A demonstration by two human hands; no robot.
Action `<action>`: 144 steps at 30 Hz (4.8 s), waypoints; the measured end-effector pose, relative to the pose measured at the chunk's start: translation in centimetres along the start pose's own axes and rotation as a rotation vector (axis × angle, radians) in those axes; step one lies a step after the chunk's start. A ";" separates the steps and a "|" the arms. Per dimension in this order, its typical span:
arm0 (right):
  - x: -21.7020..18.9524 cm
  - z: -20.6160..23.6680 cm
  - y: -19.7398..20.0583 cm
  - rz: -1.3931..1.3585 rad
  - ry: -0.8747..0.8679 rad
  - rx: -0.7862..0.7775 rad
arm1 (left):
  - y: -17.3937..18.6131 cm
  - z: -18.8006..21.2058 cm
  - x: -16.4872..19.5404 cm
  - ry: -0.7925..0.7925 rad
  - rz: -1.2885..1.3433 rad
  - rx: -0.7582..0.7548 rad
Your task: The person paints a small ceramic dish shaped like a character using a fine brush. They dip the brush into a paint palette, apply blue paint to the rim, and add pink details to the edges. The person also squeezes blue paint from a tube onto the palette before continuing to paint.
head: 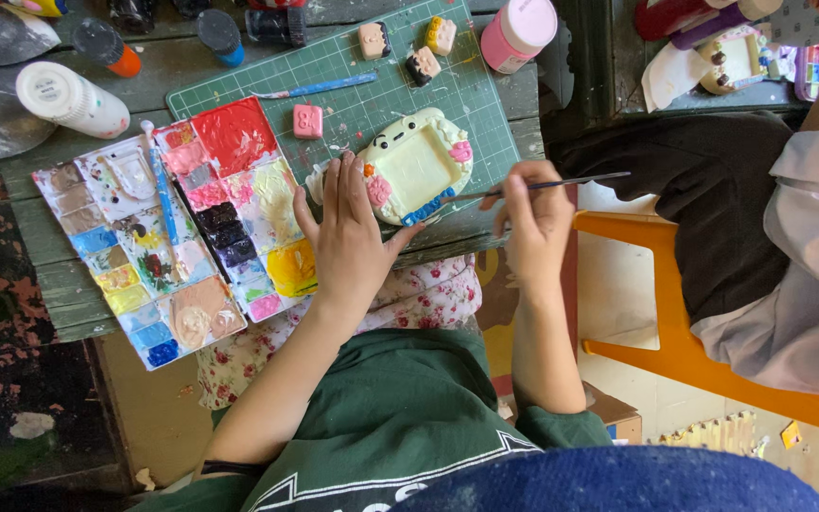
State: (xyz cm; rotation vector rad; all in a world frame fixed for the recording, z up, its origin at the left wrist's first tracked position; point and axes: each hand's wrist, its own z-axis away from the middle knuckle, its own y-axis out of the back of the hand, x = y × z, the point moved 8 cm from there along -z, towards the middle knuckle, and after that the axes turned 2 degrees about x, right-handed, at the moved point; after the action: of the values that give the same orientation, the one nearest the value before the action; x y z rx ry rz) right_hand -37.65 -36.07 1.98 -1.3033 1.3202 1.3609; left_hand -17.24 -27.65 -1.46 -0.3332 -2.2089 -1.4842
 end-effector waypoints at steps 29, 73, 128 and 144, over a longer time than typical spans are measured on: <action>7.9 5.9 2.0 -0.277 0.002 -0.033 | 3.4 1.8 -1.6 -0.054 0.052 -0.159; 7.5 8.2 -0.9 -0.248 0.119 -0.033 | 2.2 1.4 -0.8 -0.061 0.046 -0.088; 3.2 9.9 -0.8 0.343 0.666 0.159 | 2.0 1.9 -1.0 -0.063 0.017 -0.087; 6.3 8.0 1.0 -0.231 0.215 0.187 | 2.2 1.5 -0.9 -0.045 0.034 -0.073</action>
State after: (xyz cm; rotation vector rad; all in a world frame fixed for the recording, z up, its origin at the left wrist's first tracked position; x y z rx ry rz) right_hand -40.55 -28.93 -4.73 -1.4520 1.3550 0.9375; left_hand -15.83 -25.36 -0.61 -0.4299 -2.1766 -1.5567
